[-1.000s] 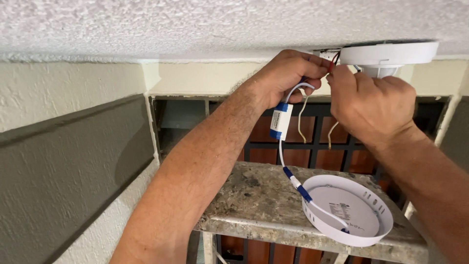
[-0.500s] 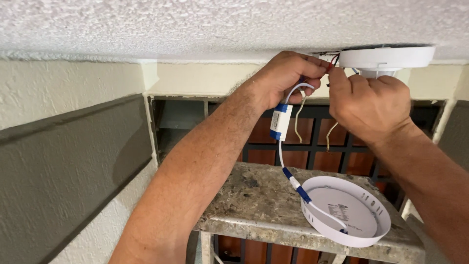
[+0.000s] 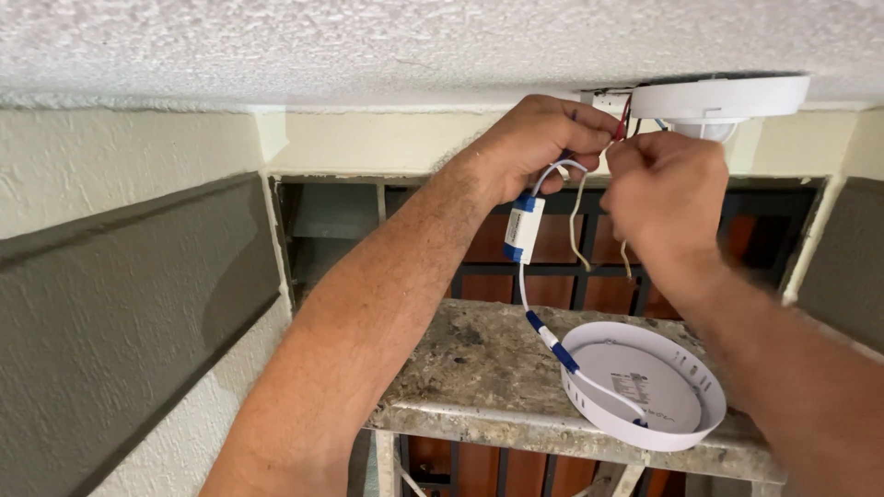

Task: Wiring and installing a ceiling-mounted electronic fixture using a screwdriver while standing on a ladder.

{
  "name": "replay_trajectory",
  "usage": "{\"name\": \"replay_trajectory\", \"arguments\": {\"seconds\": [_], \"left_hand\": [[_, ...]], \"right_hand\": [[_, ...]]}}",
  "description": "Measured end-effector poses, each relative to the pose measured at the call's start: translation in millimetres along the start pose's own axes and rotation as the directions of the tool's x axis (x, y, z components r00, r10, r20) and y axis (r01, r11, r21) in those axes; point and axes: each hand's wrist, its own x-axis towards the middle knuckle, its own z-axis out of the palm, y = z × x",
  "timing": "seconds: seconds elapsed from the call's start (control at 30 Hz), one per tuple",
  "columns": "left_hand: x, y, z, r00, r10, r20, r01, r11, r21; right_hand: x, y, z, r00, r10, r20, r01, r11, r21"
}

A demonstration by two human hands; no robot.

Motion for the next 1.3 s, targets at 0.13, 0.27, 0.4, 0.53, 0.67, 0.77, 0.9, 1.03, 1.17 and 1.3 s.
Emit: {"name": "replay_trajectory", "arguments": {"seconds": [0.13, 0.27, 0.4, 0.53, 0.67, 0.77, 0.9, 1.03, 1.17, 1.3], "left_hand": [[-4, 5, -1, 0.999, 0.043, 0.014, -0.043, 0.999, -0.005], [-9, 8, -4, 1.0, -0.005, -0.03, 0.005, 1.0, 0.005], [-11, 10, -4, 1.0, 0.004, -0.016, -0.005, 1.0, -0.031], [-5, 7, -4, 1.0, 0.013, -0.005, -0.014, 0.999, -0.044], [-7, 8, -6, 1.0, -0.012, -0.018, 0.011, 0.999, -0.039], [-6, 7, -7, 1.0, -0.019, -0.016, 0.018, 0.999, -0.046], [-6, 7, -8, 1.0, -0.014, -0.004, 0.013, 0.999, -0.046], [-4, 2, -8, 0.999, 0.014, 0.046, -0.008, 0.993, -0.121], [-2, -4, -7, 0.997, 0.051, 0.064, -0.045, 0.995, -0.087], [4, -8, -2, 0.997, 0.067, 0.037, -0.067, 0.998, -0.016]], "right_hand": [[-5, -29, -10, 0.895, 0.417, 0.16, -0.442, 0.774, 0.453], [0, 22, -21, 0.994, -0.104, 0.038, 0.106, 0.992, -0.069], [18, 84, -21, 0.6, -0.796, 0.079, 0.486, 0.285, -0.826], [33, 68, -27, 0.342, -0.908, 0.242, 0.592, 0.008, -0.806], [44, 72, -22, 0.224, -0.93, 0.292, 0.471, -0.159, -0.868], [43, 68, -21, 0.195, -0.927, 0.319, 0.452, -0.204, -0.868], [42, 66, -18, 0.246, -0.905, 0.348, 0.429, -0.22, -0.876], [36, 68, -4, 0.336, -0.884, 0.324, 0.421, -0.167, -0.892], [21, 64, 14, 0.685, -0.728, 0.013, 0.514, 0.47, -0.718], [-12, -7, 3, 0.999, 0.035, 0.017, -0.038, 0.965, 0.258]]}}
